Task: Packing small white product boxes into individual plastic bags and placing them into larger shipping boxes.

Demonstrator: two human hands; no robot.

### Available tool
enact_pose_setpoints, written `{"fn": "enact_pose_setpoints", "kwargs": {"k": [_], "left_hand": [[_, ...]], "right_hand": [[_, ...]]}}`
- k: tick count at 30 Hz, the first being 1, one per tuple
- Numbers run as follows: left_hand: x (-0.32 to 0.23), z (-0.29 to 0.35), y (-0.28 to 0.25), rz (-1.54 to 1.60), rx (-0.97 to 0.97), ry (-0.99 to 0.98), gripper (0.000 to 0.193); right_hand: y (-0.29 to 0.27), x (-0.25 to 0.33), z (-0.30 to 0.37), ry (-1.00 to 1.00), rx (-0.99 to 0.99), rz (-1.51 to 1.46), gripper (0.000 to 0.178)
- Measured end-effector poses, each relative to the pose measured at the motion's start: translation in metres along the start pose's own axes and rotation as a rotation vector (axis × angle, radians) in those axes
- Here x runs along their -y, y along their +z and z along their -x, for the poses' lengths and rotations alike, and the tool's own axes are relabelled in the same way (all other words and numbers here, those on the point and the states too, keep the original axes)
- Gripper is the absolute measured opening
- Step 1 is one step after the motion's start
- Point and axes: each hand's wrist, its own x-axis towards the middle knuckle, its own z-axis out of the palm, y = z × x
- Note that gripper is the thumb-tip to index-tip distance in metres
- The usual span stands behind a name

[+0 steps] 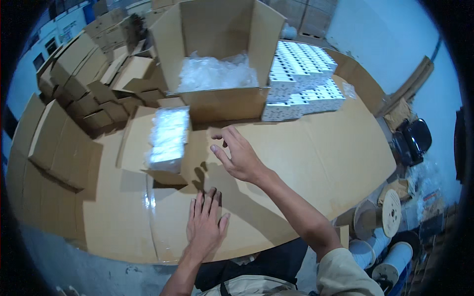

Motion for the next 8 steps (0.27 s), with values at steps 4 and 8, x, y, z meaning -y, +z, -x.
{"fn": "enact_pose_setpoints", "kwargs": {"k": [4, 8], "left_hand": [[-0.006, -0.059, 0.018, -0.054, -0.033, 0.091, 0.063], [-0.001, -0.118, 0.037, -0.019, -0.061, 0.127, 0.066]], "right_hand": [[-0.062, -0.036, 0.014, -0.011, -0.091, 0.156, 0.028], [-0.123, -0.08, 0.029, 0.076, -0.11, 0.37, 0.038]]}}
